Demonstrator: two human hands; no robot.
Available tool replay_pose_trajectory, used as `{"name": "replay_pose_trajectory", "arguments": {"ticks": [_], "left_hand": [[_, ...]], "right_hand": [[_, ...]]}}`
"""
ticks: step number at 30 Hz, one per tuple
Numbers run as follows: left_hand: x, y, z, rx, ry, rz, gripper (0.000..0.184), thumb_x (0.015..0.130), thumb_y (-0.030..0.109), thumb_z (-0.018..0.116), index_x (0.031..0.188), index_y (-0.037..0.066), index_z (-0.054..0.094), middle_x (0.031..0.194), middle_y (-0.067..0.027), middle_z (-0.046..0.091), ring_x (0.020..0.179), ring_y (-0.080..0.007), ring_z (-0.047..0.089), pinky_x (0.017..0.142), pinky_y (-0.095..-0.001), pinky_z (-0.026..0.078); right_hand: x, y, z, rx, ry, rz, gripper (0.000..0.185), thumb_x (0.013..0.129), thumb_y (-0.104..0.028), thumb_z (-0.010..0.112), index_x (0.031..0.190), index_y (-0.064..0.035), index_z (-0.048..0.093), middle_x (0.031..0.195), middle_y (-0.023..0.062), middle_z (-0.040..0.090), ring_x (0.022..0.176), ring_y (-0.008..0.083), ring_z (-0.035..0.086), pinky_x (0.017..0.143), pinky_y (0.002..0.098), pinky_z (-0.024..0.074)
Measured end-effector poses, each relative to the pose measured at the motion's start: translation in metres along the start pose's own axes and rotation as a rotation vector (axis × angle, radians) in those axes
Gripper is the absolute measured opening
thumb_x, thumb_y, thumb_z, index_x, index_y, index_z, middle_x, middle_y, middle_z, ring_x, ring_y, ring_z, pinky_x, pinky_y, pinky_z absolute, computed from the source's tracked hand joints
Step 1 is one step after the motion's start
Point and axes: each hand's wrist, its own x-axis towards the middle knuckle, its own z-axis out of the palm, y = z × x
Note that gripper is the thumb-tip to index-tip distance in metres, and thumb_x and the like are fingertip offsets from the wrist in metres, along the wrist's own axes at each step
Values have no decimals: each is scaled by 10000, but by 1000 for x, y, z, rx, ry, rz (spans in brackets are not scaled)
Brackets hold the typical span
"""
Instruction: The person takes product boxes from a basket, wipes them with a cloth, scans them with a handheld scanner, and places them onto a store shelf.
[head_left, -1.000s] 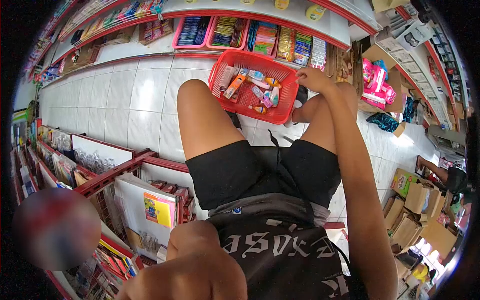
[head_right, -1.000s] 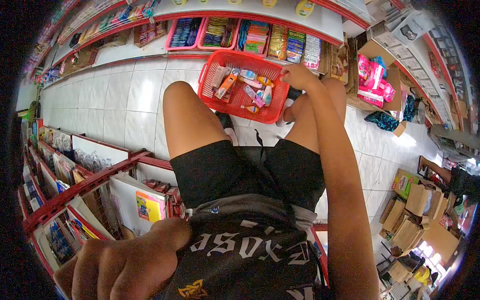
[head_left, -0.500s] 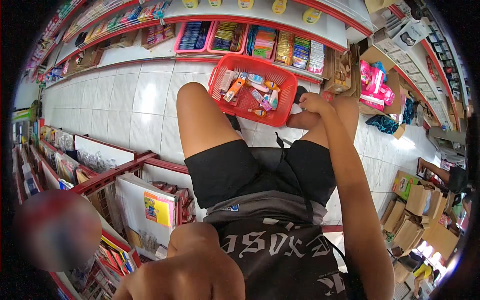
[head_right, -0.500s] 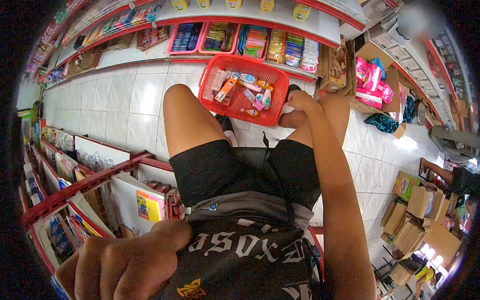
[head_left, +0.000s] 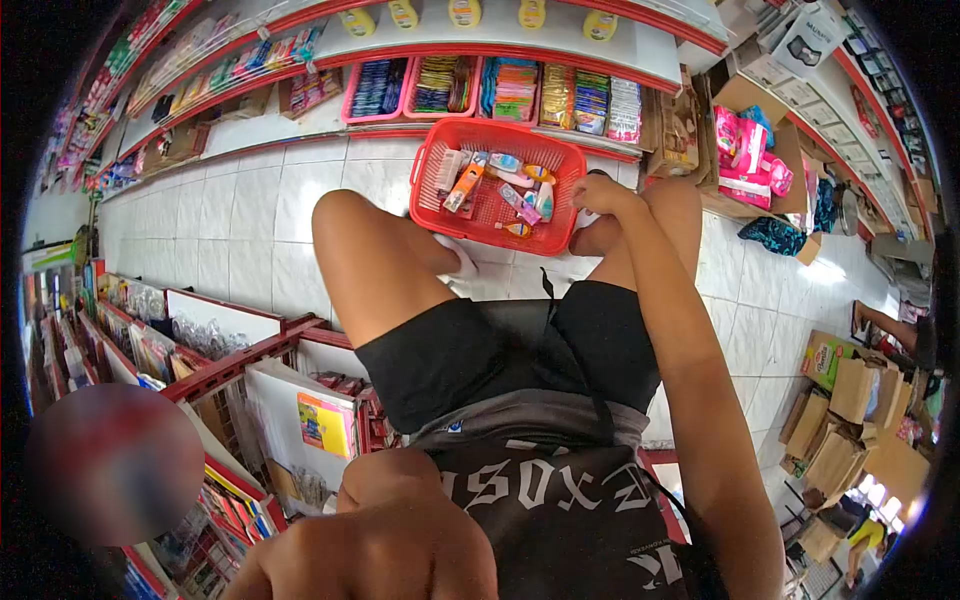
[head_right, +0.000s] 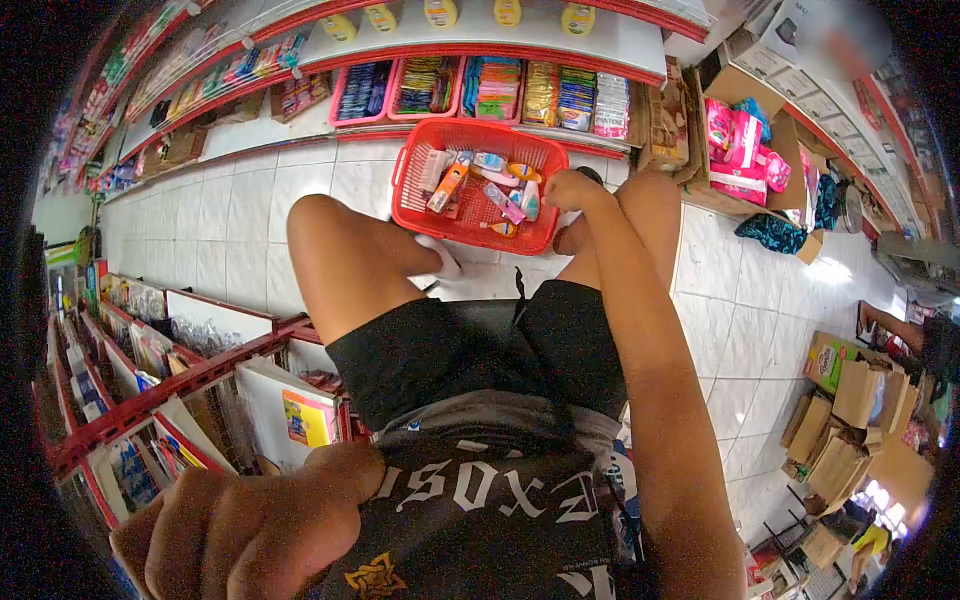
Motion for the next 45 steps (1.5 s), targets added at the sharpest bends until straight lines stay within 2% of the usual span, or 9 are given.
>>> {"name": "replay_pose_trajectory", "arguments": {"ticks": [9, 15, 19, 22, 25, 28, 31, 43, 45], "left_hand": [[5, 39, -104, 295, 221, -30, 44, 891, 91, 493, 869, 66, 521, 733, -22, 527, 697, -141, 544, 842, -412, 482], [4, 61, -300, 1044, 709, -256, 154, 896, 183, 525, 958, 44, 551, 789, 0, 526, 749, -114, 515, 746, -347, 462], [-11, 70, -385, 1716, 631, -1148, 166, 877, 166, 532, 975, 57, 610, 881, -24, 602, 795, -120, 547, 728, -266, 454], [-14, 56, -395, 1703, 540, -1022, 144, 878, 154, 531, 967, 66, 602, 828, -16, 599, 725, -101, 550, 665, -228, 446], [-27, 58, -395, 1752, 390, -1085, 176, 865, 157, 544, 971, 25, 590, 749, -43, 601, 672, -96, 528, 626, -253, 444], [-32, 55, -392, 1833, 324, -1177, 184, 840, 129, 534, 976, 12, 574, 806, -161, 622, 737, -249, 607, 676, -336, 469], [-30, 47, -393, 1893, 237, -1215, 175, 826, 165, 546, 945, 44, 589, 803, -211, 630, 774, -386, 618, 671, -421, 486], [-82, -6, -423, 1754, -256, -1285, 295, 842, 294, 544, 993, 43, 583, 899, -229, 634, 858, -383, 612, 758, -469, 482], [-84, -16, -412, 1680, -264, -1358, 311, 849, 300, 536, 1024, 47, 580, 954, -242, 623, 886, -378, 610, 779, -462, 479]], "right_hand": [[40, -7, 8, -161, -195, 69, 202, 801, -211, 629, 916, -47, 651, 761, 74, 651, 642, 156, 616, 572, 318, 505], [78, -19, 27, -160, -303, 87, 292, 777, -248, 586, 896, 4, 672, 889, 213, 657, 795, 327, 653, 684, 422, 510], [137, 0, 89, -450, -282, -117, 226, 796, -195, 543, 864, -34, 687, 874, 176, 673, 825, 317, 653, 703, 403, 510], [176, 52, 155, -221, -108, -81, 277, 740, -268, 616, 976, -131, 664, 933, 132, 665, 845, 294, 628, 752, 403, 487], [203, 101, 223, -706, -87, -237, 319, 793, -313, 591, 1030, -104, 638, 1036, 142, 644, 939, 299, 606, 834, 399, 461], [194, 109, 250, -435, -22, -88, 347, 807, -316, 580, 1052, -74, 624, 1047, 159, 637, 963, 309, 603, 857, 402, 459], [186, 93, 238, -377, 111, -36, 343, 804, -306, 582, 1031, -52, 626, 1027, 175, 639, 955, 317, 609, 849, 413, 465], [145, -2, 130, -11, 384, 58, 290, 792, -208, 531, 915, 34, 633, 921, 230, 646, 874, 354, 636, 800, 455, 494], [178, 55, 158, -217, 132, 69, 425, 834, -364, 507, 930, 34, 623, 933, 220, 652, 893, 383, 633, 816, 493, 474]]}}
